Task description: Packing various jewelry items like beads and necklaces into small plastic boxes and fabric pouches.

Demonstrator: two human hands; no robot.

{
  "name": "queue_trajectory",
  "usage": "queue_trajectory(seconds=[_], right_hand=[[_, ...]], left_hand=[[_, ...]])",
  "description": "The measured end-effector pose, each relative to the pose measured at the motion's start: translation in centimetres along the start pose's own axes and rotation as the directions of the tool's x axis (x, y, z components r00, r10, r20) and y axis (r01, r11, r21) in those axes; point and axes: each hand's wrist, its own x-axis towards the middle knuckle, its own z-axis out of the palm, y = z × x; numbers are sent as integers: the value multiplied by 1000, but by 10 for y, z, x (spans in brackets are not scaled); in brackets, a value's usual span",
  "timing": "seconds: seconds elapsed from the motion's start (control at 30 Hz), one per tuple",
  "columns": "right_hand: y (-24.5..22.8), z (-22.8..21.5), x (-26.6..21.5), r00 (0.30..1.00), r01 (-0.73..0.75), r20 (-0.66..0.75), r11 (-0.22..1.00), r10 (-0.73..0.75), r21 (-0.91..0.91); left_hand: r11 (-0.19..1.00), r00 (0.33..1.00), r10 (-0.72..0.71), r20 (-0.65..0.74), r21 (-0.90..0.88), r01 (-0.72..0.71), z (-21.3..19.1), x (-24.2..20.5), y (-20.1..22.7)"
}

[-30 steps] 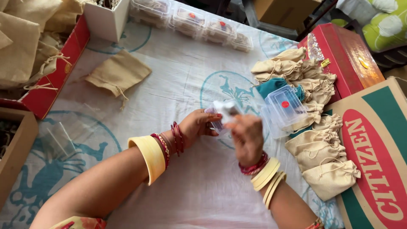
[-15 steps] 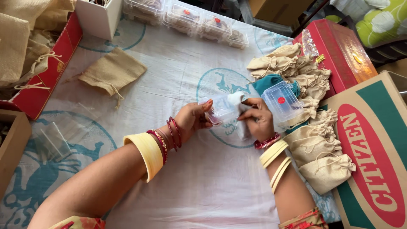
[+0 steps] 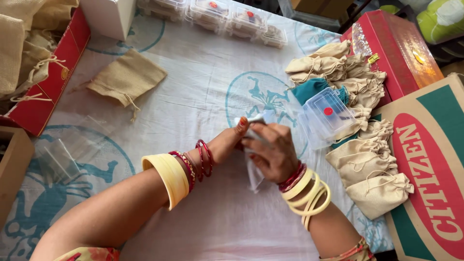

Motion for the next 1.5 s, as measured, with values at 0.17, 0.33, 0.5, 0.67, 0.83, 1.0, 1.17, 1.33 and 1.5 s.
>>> queue_trajectory(seconds=[0.17,0.33,0.5,0.67,0.83,1.0,1.17,1.33,1.5], right_hand=[[35,9,-8,983,-169,-47,969,180,178],[58,16,-19,917,-378,30,839,399,391],[68,22,-38,770,-636,62,756,635,152],[32,-8,-12,838,-508,-168,854,519,107],[16,-5,0,996,-80,-35,987,86,140],[39,0,-8,986,-158,-18,971,164,180],[61,20,-29,974,-192,-109,979,198,68],[65,13,-40,781,-602,-117,790,613,118],[32,7,-19,985,-24,168,999,27,-21]], left_hand=[[961,998,66,-11,271,-61,0,-1,2],[976,998,26,-54,217,-14,9,-2,11],[985,996,35,-87,174,-20,9,-3,12],[915,995,-6,-104,400,48,19,-16,34],[800,995,89,-35,598,-50,15,-14,25],[766,994,55,-97,643,20,22,-17,37],[791,993,94,-68,610,-33,19,-14,33],[762,997,38,-68,647,15,27,-22,45],[921,997,75,-34,384,-57,10,-11,25]])
